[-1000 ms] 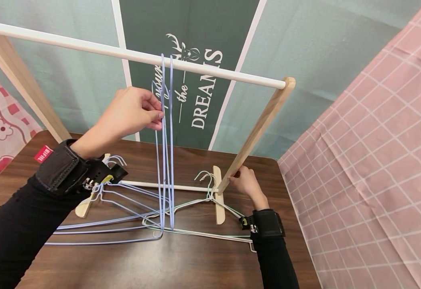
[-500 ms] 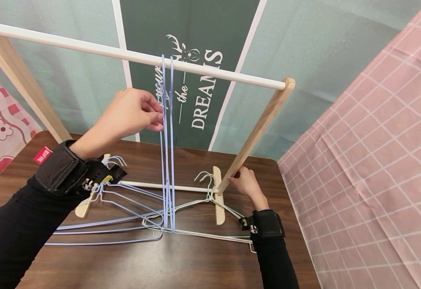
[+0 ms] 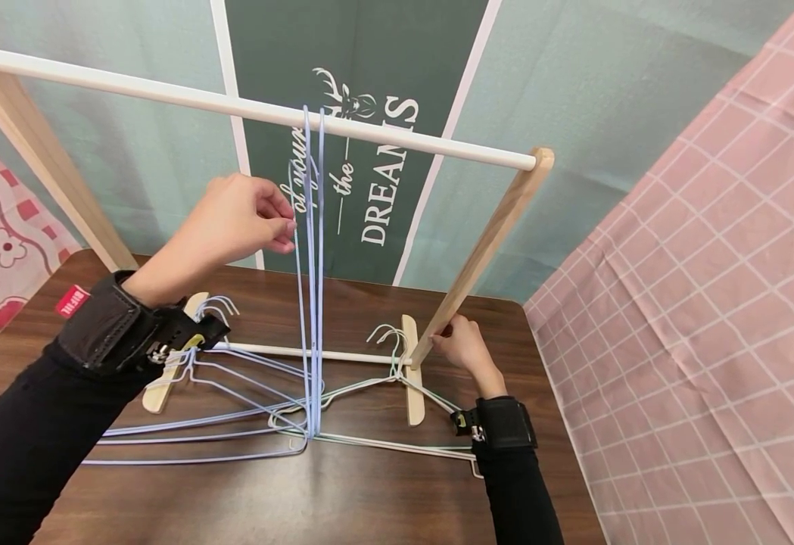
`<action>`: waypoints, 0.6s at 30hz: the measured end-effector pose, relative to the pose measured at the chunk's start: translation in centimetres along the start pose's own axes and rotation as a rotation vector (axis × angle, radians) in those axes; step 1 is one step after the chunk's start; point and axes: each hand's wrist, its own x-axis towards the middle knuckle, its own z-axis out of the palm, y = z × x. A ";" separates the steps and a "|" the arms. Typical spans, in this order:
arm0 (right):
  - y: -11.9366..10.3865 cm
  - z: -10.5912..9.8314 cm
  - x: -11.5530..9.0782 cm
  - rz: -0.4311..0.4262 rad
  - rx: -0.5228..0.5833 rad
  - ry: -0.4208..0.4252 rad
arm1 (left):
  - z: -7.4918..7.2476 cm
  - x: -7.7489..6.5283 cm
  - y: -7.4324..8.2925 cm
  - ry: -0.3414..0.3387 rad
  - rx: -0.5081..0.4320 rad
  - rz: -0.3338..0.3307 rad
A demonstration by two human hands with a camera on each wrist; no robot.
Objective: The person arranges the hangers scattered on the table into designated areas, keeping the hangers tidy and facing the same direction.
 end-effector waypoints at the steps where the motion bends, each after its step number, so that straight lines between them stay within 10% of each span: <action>1: 0.0 0.0 0.0 0.000 0.002 -0.001 | 0.0 0.0 -0.2 -0.001 0.011 0.002; 18: 0.1 0.0 0.0 -0.011 -0.003 0.004 | -0.4 -1.1 -3.2 -0.080 0.119 -0.005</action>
